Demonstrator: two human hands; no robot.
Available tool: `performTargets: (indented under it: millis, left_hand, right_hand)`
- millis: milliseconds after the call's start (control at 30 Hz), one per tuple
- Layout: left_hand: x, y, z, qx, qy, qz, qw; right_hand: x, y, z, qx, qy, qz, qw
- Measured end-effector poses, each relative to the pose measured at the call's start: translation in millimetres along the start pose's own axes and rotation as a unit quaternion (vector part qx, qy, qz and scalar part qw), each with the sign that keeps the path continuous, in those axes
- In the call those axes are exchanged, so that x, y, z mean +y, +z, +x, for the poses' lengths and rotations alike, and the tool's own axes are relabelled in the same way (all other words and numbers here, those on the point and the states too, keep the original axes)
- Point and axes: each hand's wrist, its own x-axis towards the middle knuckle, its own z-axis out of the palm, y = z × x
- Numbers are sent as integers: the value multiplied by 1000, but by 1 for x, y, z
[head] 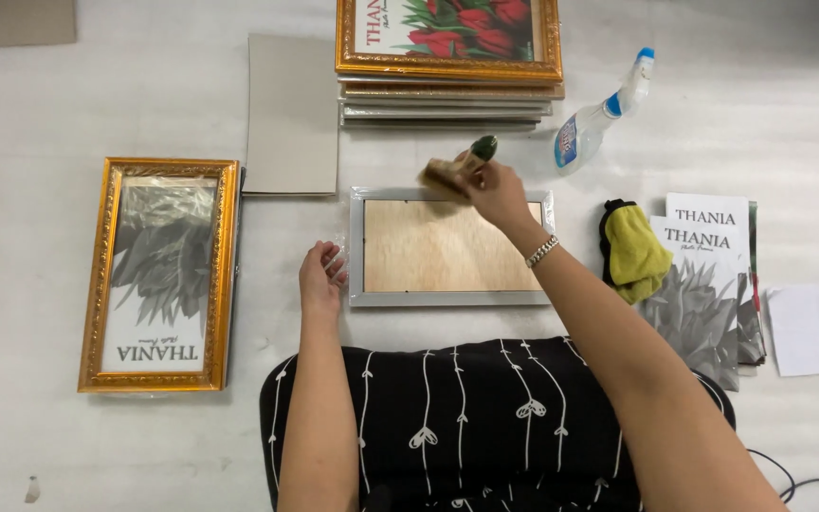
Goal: Cleaning a picture frame and its glass using a brush, spray, and cloth
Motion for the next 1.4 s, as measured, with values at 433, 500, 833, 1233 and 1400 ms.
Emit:
performTargets:
  millis: [433,500,833,1233,1400]
  left_hand:
    - [-1,-2,3,0,-4,-12,1000]
    - [-2,-2,8,-2,-3,-15,1000]
    - [-1,-1,7,-2,-1,-17,1000]
    - [-5,-6,13,5,-4,-17,1000]
    - [-1,-5,2,0,5,-8,1000]
  right_hand:
    - [-8,51,13,-92,-39,-7,995]
    - [-57,24,-5,26,-40,-41,998]
    - [-39,77,-31,-379,-66,-14,923]
    - [-57,95,-19,-105,46,289,950]
    - [11,35,-32,-11,134,305,943]
